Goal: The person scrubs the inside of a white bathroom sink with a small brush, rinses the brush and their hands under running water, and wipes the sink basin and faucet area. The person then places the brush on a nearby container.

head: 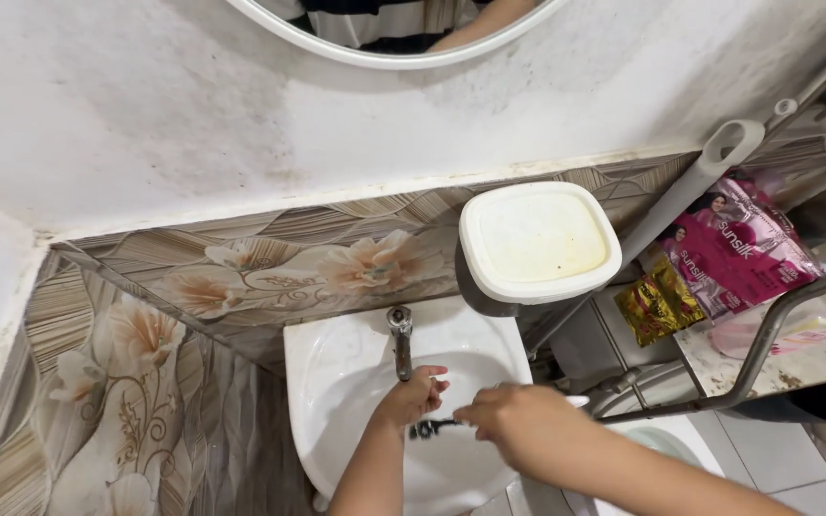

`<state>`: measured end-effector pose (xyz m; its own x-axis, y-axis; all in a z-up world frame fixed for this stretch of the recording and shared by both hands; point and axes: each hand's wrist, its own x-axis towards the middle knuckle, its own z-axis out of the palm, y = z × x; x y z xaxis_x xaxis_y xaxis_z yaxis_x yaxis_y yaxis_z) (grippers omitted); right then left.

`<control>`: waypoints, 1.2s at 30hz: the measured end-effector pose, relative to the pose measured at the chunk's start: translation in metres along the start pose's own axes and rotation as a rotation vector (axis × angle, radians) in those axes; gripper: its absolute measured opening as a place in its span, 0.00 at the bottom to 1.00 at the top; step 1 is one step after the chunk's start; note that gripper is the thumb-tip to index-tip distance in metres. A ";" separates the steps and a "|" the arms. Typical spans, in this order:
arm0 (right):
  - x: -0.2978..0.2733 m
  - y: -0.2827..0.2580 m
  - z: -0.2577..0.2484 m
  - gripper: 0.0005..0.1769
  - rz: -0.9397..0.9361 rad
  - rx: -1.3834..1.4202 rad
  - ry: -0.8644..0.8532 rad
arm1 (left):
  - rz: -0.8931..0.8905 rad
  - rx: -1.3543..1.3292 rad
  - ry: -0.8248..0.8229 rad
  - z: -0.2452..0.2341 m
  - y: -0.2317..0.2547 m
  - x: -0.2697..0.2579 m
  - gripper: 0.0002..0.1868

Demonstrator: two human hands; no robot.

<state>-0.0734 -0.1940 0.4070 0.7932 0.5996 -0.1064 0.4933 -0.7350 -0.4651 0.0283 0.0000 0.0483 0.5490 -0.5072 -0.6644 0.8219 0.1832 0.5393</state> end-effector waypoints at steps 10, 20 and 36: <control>0.018 0.018 -0.169 0.16 0.060 -0.204 0.579 | -0.017 0.362 0.338 0.016 0.021 -0.045 0.28; 0.002 0.012 -0.109 0.17 -0.128 -0.502 0.993 | 0.094 -0.075 0.246 -0.006 0.012 -0.032 0.13; 0.170 0.099 0.246 0.19 0.742 2.610 0.162 | 0.165 0.630 0.672 -0.009 -0.004 -0.145 0.22</control>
<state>0.0225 -0.0877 0.1269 0.6138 0.4980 -0.6126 -0.6004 0.7983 0.0474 -0.0534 0.0807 0.1374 0.7855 0.1141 -0.6082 0.6002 -0.3802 0.7037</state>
